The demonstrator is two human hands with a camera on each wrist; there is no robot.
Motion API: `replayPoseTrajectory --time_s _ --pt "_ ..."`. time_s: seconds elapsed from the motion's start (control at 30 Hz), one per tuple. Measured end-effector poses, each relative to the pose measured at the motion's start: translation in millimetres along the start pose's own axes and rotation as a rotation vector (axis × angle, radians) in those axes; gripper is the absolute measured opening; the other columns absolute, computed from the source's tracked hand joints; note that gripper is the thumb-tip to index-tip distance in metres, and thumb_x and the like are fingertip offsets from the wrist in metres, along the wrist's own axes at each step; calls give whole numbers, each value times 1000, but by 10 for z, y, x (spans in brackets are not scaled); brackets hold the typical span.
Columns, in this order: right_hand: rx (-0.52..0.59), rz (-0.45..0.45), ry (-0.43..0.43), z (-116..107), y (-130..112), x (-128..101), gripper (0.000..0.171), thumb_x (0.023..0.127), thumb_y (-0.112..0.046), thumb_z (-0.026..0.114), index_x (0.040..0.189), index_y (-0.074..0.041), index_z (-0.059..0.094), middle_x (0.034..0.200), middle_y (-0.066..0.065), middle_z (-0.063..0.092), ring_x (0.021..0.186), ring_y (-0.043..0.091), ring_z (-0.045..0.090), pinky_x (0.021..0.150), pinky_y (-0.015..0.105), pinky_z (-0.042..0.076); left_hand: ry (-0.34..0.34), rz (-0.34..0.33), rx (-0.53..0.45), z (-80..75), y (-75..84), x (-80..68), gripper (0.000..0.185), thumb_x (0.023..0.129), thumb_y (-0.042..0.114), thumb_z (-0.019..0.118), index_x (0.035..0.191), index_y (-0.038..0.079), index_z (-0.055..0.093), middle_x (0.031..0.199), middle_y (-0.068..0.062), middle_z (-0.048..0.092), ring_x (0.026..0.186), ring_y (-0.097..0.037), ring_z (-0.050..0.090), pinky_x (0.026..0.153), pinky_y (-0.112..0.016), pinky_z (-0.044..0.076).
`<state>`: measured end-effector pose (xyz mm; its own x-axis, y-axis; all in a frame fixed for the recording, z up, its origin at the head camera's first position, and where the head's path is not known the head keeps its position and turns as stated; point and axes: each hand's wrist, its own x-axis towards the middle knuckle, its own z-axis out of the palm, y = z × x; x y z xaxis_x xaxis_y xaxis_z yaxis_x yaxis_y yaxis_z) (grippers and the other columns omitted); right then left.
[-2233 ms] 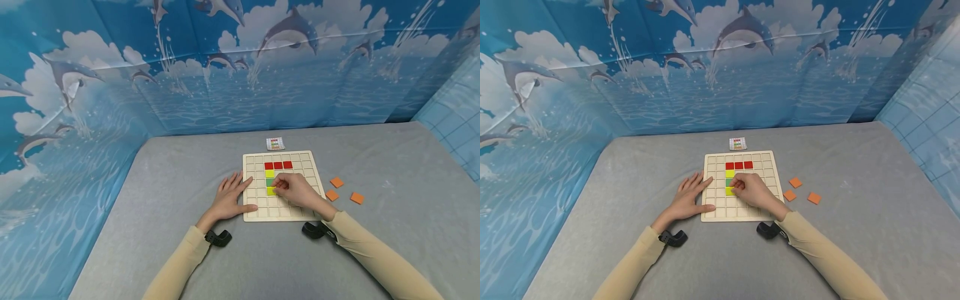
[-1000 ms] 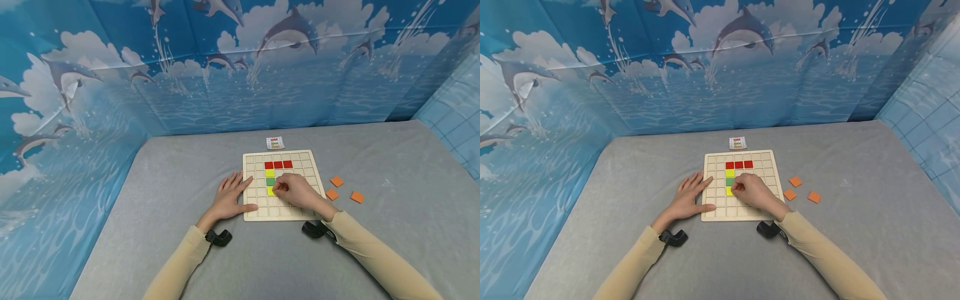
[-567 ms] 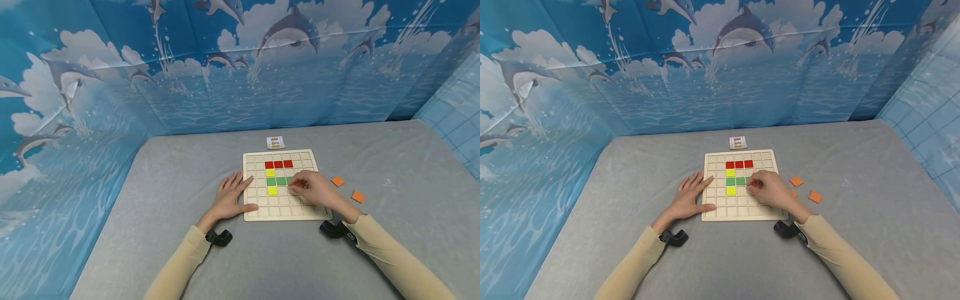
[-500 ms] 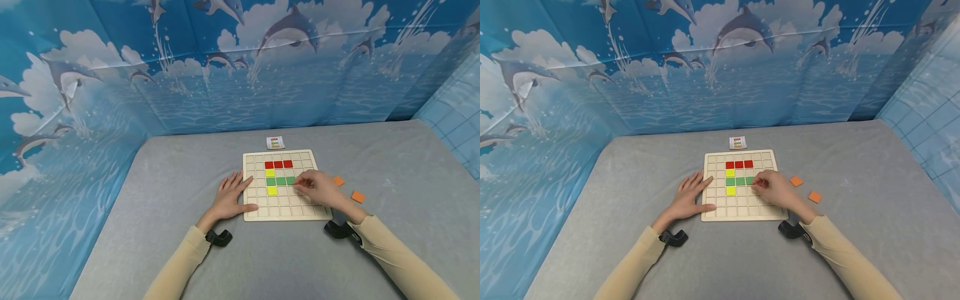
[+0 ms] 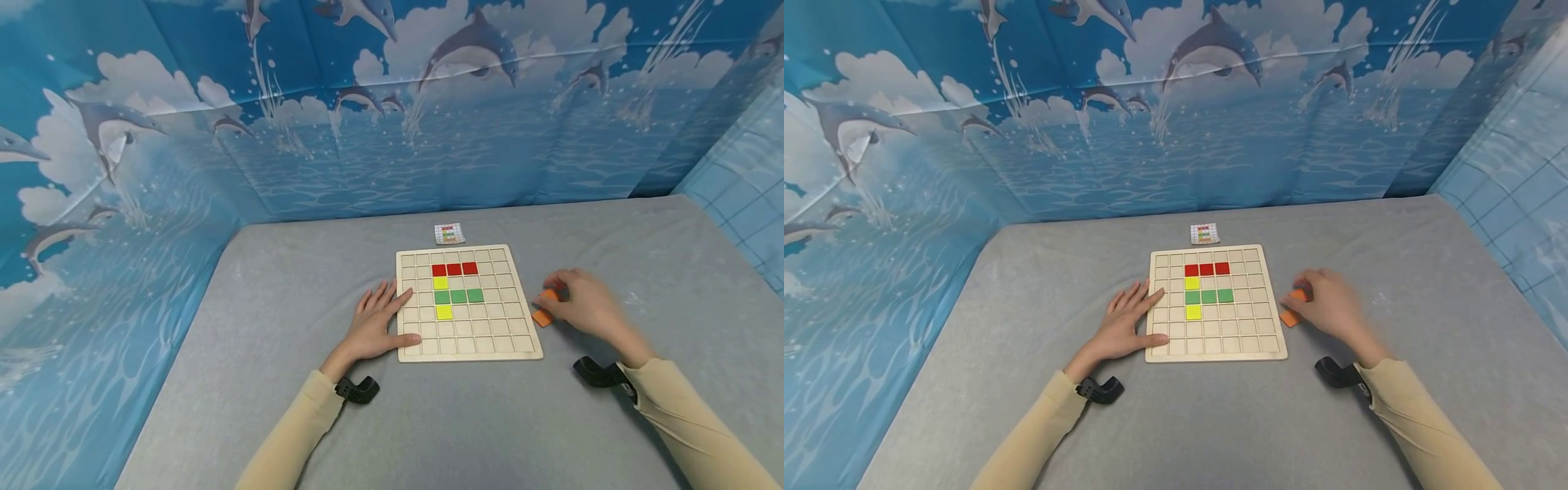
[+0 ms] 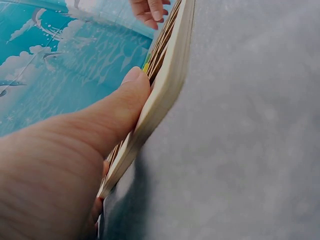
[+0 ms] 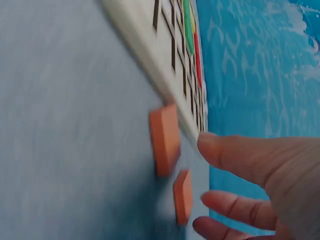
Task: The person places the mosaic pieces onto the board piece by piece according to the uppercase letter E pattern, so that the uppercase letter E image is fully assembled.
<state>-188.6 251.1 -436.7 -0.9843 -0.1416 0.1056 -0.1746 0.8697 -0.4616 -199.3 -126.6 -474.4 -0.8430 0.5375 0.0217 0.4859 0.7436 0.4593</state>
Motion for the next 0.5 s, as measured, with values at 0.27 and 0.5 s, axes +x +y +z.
replayPoseTrajectory --time_s 0.27,0.5 --pt "-57 115 -71 -44 152 -6 55 82 -45 71 97 6 57 80 14 53 73 30 47 58 39 36 -1 -3 -5 -4 4 -2 87 83 60 62 152 24 25 158 -7 7 143 -23 -1 111 -46 -2" --pt "-71 115 -76 -30 145 14 42 84 -35 70 95 4 59 80 13 58 74 30 50 58 40 38 -10 -8 -10 -10 11 -1 87 83 59 62 152 24 24 158 -7 7 143 -22 -2 111 -45 -2"
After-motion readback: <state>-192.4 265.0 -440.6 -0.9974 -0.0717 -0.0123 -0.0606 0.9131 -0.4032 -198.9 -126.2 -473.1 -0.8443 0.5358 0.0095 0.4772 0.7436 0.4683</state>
